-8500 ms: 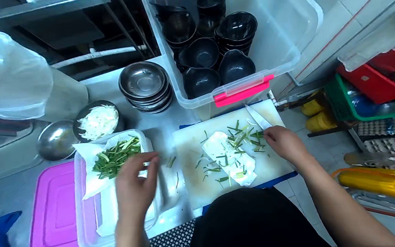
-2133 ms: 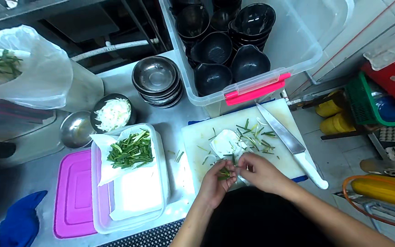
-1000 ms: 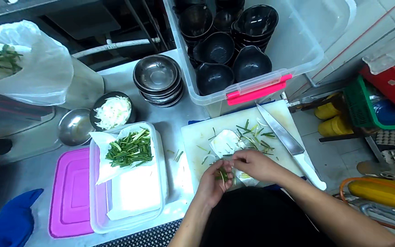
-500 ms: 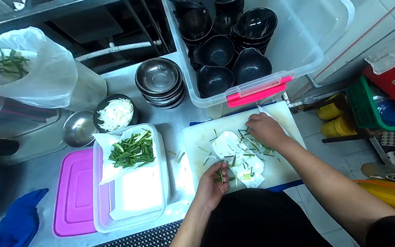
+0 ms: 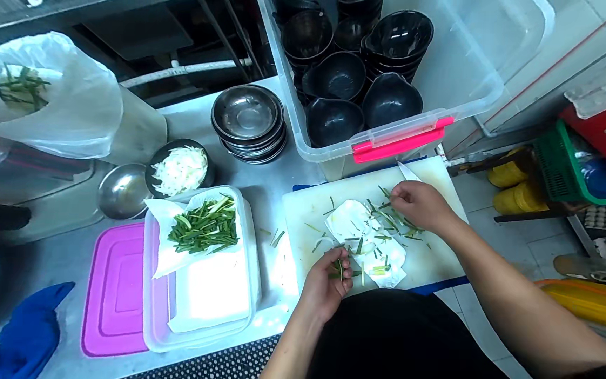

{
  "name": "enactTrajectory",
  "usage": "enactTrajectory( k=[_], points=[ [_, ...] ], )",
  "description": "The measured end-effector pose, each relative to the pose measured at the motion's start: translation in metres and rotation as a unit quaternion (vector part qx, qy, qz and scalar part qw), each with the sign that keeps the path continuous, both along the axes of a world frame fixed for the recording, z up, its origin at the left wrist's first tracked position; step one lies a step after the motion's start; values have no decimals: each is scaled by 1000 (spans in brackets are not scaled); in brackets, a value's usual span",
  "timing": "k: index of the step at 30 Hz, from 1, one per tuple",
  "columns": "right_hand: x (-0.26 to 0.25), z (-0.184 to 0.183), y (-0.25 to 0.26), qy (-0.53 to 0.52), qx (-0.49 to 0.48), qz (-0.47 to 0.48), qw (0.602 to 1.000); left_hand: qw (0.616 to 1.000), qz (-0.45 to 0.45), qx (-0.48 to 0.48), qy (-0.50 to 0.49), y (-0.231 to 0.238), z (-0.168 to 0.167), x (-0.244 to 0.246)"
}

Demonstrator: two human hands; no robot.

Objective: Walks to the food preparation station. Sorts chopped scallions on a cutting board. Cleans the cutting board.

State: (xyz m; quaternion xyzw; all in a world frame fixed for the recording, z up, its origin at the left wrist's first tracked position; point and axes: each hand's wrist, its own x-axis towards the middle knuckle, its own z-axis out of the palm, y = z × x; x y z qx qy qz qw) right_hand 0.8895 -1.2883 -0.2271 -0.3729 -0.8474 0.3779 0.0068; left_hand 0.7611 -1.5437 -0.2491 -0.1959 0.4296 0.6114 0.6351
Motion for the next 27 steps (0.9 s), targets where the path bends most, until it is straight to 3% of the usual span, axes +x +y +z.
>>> enactTrajectory(
  k=[3,7,11,14,18,22,27],
  points=[
    [5,24,-48,20,-132,14,991,1000,-1,1,-14,5,3,1],
    [6,26,-100,-13,-171,145,974,999,-11,4,-37,12,5,5],
    [10,14,-78,30,-85,77,993,998,-42,39,-36,8,0,3],
    [8,-12,-33,-21,20,23,999,998,-36,44,-33,3,-3,1],
    [6,-35,3,-92,145,70,983,998,-34,42,-22,4,-1,1],
    [5,-36,1,-94,188,118,970,999,-27,36,-13,2,0,-1],
    [12,-40,-3,-64,199,113,971,999,-20,25,-15,-1,-3,-1]
  ],
)
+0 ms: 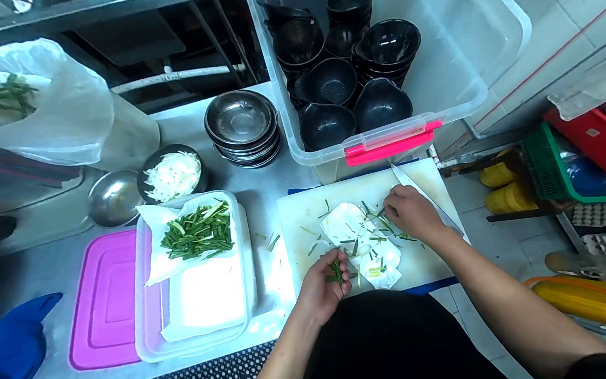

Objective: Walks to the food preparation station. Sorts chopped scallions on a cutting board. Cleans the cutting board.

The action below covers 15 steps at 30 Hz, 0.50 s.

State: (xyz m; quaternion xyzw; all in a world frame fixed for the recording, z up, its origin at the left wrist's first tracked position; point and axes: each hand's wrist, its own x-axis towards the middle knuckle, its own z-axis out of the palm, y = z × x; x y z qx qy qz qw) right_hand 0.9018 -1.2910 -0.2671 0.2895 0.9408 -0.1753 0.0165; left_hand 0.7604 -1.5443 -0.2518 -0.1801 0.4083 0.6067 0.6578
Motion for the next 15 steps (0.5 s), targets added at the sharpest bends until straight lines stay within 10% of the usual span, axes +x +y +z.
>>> enactTrajectory(
  k=[10,15],
  points=[
    [6,-6,-5,29,-32,-7,999,1000,-14,-7,15,5,1,1],
    [16,18,4,151,-205,-170,952,1000,-11,-9,22,2,2,0]
  ],
)
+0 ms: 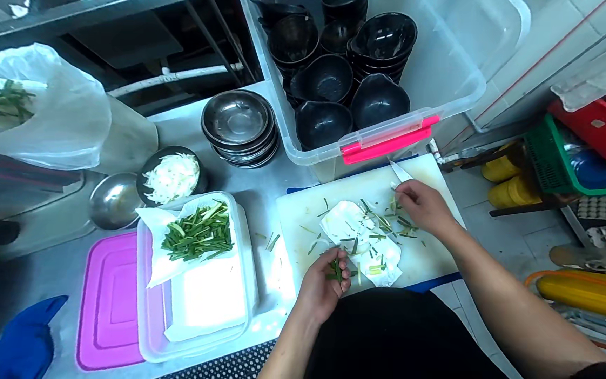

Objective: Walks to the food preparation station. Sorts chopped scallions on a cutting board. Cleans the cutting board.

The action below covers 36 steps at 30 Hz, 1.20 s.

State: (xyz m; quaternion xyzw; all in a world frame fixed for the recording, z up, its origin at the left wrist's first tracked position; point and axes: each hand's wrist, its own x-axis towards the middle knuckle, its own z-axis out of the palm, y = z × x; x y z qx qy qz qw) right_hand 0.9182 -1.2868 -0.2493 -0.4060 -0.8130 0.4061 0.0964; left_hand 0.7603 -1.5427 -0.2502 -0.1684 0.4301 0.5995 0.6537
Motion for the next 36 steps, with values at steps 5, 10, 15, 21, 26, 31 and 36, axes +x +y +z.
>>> enactTrajectory(
  k=[5,10,15,21,26,31,36],
  points=[
    [10,10,5,0,-78,-88,993,1000,-1,-2,-7,2,-2,2],
    [11,0,-8,-80,45,-8,996,1000,-1,-3,-3,7,-1,2],
    [4,-3,-28,-174,102,-13,979,1000,4,1,-6,3,-2,3],
    [-7,-6,-29,-249,74,-10,965,1000,2,6,-5,2,-3,3],
    [5,-2,-19,-126,-68,-71,987,1000,11,1,-2,1,-3,2],
    [17,25,-38,7,-165,-79,983,1000,13,-5,-13,1,-3,3],
    [9,49,-88,39,-161,85,983,999,28,7,-24,7,3,5]
  ],
)
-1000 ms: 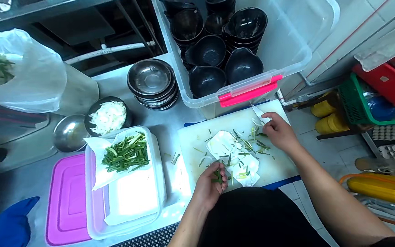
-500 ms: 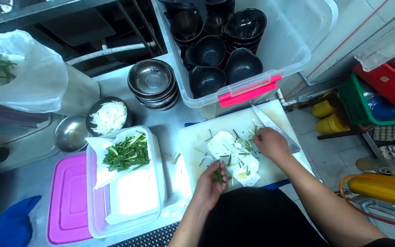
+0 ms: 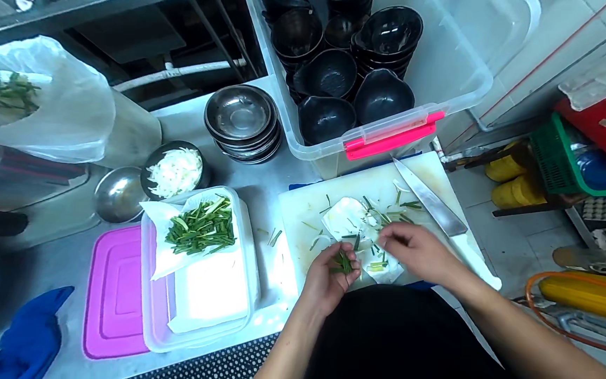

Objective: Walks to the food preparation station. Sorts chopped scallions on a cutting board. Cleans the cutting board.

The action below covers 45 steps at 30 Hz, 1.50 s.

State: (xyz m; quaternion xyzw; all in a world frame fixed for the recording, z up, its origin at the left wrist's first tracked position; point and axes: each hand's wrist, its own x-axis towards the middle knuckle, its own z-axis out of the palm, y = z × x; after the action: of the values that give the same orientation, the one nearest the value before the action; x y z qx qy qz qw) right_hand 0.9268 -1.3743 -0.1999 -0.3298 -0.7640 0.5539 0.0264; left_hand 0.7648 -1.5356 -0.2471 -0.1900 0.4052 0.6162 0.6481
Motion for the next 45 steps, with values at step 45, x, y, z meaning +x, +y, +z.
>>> enactTrajectory(
  k=[45],
  points=[
    [1,-17,16,-98,58,-23,993,995,-55,39,-78,-10,-6,-8]
  ],
)
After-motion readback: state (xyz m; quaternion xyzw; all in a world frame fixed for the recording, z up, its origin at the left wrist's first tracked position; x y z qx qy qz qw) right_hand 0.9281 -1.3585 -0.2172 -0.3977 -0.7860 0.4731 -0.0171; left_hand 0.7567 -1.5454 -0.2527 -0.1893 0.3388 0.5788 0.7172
